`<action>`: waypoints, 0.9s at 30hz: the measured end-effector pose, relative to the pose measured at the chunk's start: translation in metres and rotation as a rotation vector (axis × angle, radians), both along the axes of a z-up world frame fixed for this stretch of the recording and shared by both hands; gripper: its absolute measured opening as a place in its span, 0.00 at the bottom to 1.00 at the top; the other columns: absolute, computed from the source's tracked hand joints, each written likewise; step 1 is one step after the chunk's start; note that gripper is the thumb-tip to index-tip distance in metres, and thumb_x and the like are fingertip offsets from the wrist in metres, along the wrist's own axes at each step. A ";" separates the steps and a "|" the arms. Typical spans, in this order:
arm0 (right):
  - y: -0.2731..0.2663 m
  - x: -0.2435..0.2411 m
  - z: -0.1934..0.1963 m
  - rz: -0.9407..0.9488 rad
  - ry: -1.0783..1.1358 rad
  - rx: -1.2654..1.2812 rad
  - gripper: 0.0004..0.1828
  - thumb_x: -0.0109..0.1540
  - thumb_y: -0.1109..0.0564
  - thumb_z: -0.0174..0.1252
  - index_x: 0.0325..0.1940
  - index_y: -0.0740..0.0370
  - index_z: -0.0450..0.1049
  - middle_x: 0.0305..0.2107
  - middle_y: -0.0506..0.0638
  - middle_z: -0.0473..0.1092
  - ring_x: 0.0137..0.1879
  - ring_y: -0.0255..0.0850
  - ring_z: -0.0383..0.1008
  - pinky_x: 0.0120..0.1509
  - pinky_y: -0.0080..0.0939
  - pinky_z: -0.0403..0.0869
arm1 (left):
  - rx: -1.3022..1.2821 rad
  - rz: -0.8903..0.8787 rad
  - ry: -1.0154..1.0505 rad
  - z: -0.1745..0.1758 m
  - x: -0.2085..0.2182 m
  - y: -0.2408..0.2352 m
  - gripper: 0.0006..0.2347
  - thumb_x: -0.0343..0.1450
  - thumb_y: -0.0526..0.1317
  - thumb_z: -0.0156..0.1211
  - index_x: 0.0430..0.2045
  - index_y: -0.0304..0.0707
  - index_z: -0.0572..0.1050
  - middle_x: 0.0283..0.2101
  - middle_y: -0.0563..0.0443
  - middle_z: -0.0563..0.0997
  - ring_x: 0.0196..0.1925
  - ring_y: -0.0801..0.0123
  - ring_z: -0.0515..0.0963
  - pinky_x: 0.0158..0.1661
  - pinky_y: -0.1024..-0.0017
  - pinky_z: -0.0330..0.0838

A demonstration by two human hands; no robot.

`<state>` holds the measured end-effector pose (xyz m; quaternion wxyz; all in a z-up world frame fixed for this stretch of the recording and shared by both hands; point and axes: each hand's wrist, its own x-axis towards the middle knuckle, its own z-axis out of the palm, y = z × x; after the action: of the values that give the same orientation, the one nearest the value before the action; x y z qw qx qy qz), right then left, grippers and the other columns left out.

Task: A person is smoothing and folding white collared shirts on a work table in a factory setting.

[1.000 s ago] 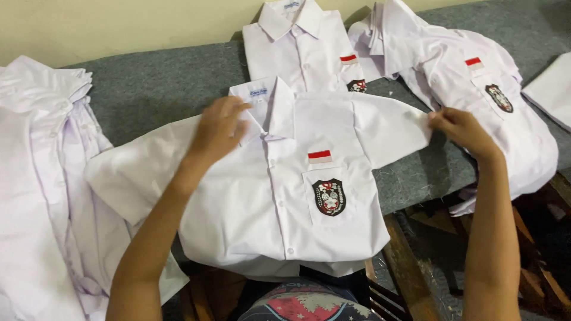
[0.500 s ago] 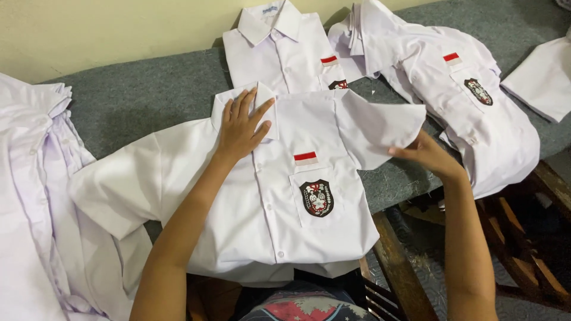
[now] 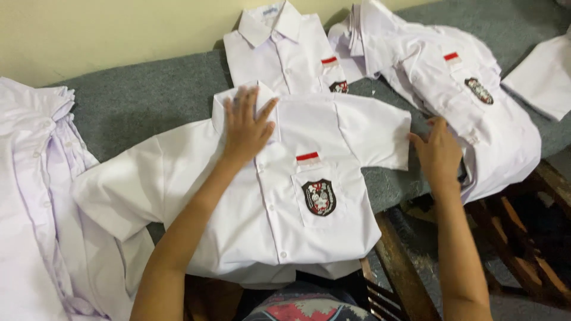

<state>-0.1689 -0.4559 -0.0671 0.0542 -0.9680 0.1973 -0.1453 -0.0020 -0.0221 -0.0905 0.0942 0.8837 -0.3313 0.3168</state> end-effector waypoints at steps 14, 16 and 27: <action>0.097 0.074 -0.004 0.336 0.291 0.038 0.38 0.73 0.33 0.17 0.83 0.51 0.42 0.79 0.50 0.37 0.83 0.46 0.35 0.82 0.58 0.41 | -0.064 -0.178 -0.017 -0.045 0.008 -0.157 0.29 0.74 0.56 0.47 0.72 0.47 0.59 0.77 0.49 0.55 0.79 0.62 0.52 0.73 0.55 0.42; 0.081 0.056 -0.001 0.318 0.305 -0.004 0.34 0.75 0.37 0.19 0.83 0.51 0.43 0.79 0.50 0.39 0.83 0.47 0.39 0.81 0.59 0.45 | -0.069 -0.182 0.002 -0.049 0.001 -0.155 0.30 0.74 0.58 0.46 0.72 0.48 0.59 0.77 0.51 0.54 0.79 0.64 0.52 0.74 0.57 0.42; 0.092 0.083 -0.037 0.368 -0.002 -0.180 0.33 0.75 0.50 0.40 0.80 0.72 0.49 0.74 0.70 0.50 0.82 0.57 0.41 0.71 0.87 0.37 | -0.056 -0.245 0.192 0.019 -0.048 -0.074 0.26 0.78 0.49 0.43 0.73 0.43 0.57 0.77 0.49 0.55 0.80 0.62 0.50 0.74 0.55 0.39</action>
<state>-0.0855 -0.3642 -0.1042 -0.0065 -0.9885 0.0032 -0.1509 -0.0503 -0.0966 -0.0715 0.1880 0.8600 -0.4171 0.2261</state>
